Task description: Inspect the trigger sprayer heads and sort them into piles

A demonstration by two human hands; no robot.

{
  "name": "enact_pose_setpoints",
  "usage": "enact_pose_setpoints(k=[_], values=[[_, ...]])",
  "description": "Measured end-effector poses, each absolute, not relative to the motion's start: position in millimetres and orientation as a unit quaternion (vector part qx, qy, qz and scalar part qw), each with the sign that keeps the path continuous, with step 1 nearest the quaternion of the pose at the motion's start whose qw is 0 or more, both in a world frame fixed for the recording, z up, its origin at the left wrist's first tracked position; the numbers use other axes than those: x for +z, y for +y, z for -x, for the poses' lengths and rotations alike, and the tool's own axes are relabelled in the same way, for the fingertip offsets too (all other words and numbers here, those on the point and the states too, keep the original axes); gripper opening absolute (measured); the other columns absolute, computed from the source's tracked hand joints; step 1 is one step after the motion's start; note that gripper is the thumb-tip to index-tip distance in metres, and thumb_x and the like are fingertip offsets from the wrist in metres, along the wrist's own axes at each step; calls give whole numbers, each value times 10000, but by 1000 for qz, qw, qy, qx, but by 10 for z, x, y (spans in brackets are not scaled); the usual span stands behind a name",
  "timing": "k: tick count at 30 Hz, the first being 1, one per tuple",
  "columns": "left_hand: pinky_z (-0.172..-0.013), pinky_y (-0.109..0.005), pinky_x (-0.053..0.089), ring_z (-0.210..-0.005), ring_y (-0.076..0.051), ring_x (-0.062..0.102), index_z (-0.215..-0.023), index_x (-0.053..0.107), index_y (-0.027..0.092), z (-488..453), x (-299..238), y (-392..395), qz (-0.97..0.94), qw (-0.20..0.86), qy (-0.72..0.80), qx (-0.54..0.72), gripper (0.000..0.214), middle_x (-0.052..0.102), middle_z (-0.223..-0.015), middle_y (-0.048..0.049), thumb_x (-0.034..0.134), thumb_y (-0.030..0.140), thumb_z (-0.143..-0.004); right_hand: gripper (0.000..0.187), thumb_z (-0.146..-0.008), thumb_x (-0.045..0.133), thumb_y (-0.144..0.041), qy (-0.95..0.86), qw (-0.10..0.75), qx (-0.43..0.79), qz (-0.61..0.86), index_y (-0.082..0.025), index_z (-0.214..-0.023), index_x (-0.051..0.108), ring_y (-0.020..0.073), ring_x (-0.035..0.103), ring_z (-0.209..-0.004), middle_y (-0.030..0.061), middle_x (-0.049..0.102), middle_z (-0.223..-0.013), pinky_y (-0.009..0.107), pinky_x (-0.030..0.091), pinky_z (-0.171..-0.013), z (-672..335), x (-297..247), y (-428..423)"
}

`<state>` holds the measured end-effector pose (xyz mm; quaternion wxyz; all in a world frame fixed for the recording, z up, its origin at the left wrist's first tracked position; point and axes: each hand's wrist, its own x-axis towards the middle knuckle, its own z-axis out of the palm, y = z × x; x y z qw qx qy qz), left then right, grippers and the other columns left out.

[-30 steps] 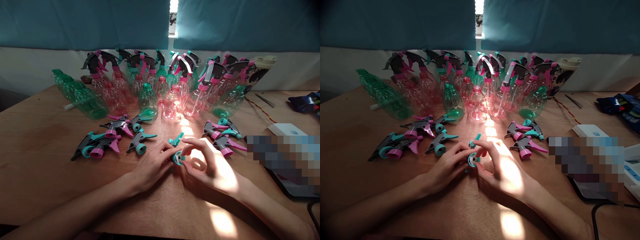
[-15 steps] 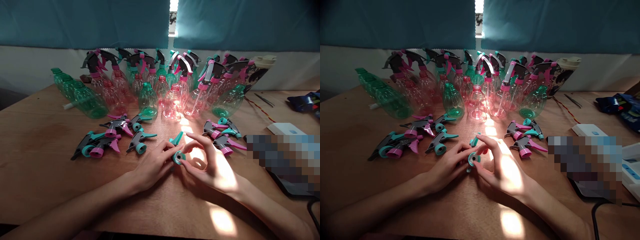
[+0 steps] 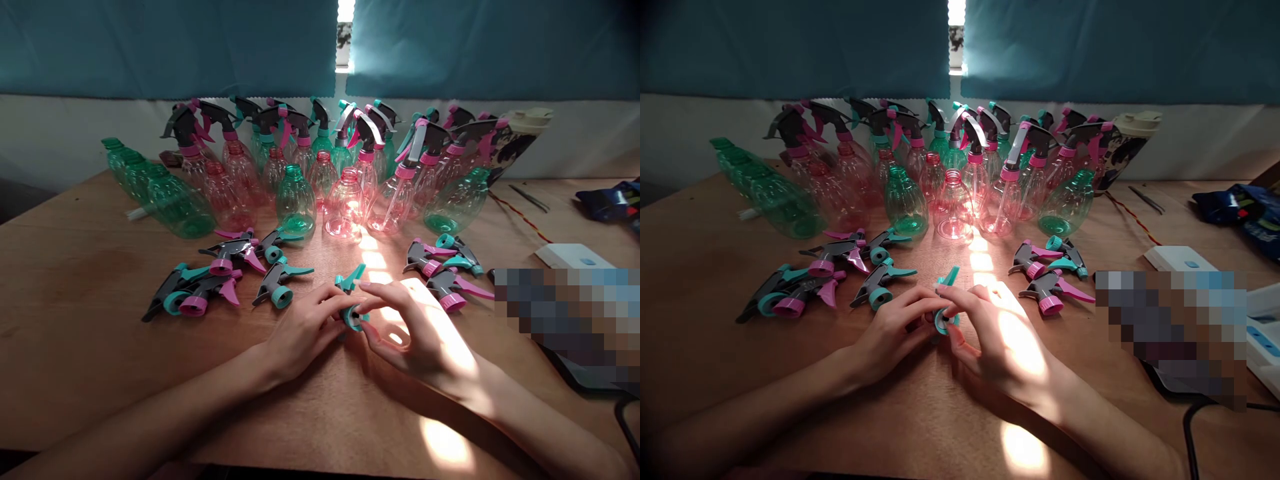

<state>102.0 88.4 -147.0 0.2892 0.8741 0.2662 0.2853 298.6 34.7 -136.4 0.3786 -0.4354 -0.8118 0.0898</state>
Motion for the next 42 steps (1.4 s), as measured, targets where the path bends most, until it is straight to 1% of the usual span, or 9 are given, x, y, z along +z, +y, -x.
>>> enact_pose_setpoints(k=[12,19,22,25,27,30,32,37,42], values=[[-772,-269,509,-872,-160,595,-1207,536,213,-1017,-1500,889,-884,265,274,272,340,594,-1033,-42,549,98,-887,350,-878,519,-105,-829,337,41,444,-238,-1201,494,219,609,-736,41,703,-879,386,450,-683,-3015,-1381,380],[-745,-251,481,-819,-144,592,-1145,532,193,-1039,-1469,857,-874,270,273,298,301,621,-965,-19,588,95,-866,340,-876,582,-166,-771,418,148,458,-255,-1197,517,243,620,-955,40,717,-907,386,513,-753,-2981,-1361,331],[-827,-293,464,-911,-174,585,-1163,551,198,-1052,-1423,867,-876,245,280,306,331,629,-1009,-32,631,123,-850,316,-832,662,-224,-733,474,108,477,-271,-1117,532,294,568,-1088,30,711,-814,448,510,-809,-3050,-1342,356],[-878,-339,448,-956,-201,567,-1170,567,189,-1101,-1367,909,-868,216,315,316,332,627,-1012,-45,646,159,-849,276,-820,672,-190,-667,564,14,487,-272,-1045,536,255,640,-893,26,664,-825,494,473,-905,-3175,-1295,452],[-864,-343,453,-955,-205,559,-1181,569,186,-1185,-1331,959,-871,205,317,316,339,624,-1011,-48,642,165,-851,232,-837,650,-200,-607,621,2,497,-266,-1020,524,197,636,-725,21,614,-842,440,506,-841,-3266,-1249,542],[-849,-352,457,-952,-213,551,-1134,601,159,-1421,-1283,1073,-883,183,299,313,293,636,-1001,-58,636,147,-844,214,-831,654,-258,-535,677,0,505,-250,-985,506,162,606,-671,-14,546,-787,357,521,-716,-3383,-1194,678],[-854,-373,452,-969,-234,542,-1051,638,144,-1640,-1257,1166,-891,154,291,314,225,650,-983,-70,643,134,-826,219,-827,655,-279,-511,695,-1,506,-236,-972,497,151,592,-672,-32,525,-760,338,513,-705,-3439,-1183,746],[-875,-435,445,-990,-270,551,-1168,630,211,-2154,-1209,1341,-908,137,245,312,369,653,-1089,-87,595,82,-825,182,-843,629,-252,-508,709,-20,489,-217,-964,499,126,569,-673,-35,512,-790,307,484,-688,-3477,-1187,789],[-851,-392,475,-928,-234,606,-1131,654,210,-2162,-1235,1303,-905,178,209,324,308,696,-1019,-63,582,97,-853,154,-850,615,-255,-540,685,-33,488,-224,-962,513,129,569,-680,-29,533,-819,311,479,-693,-3424,-1222,722]])
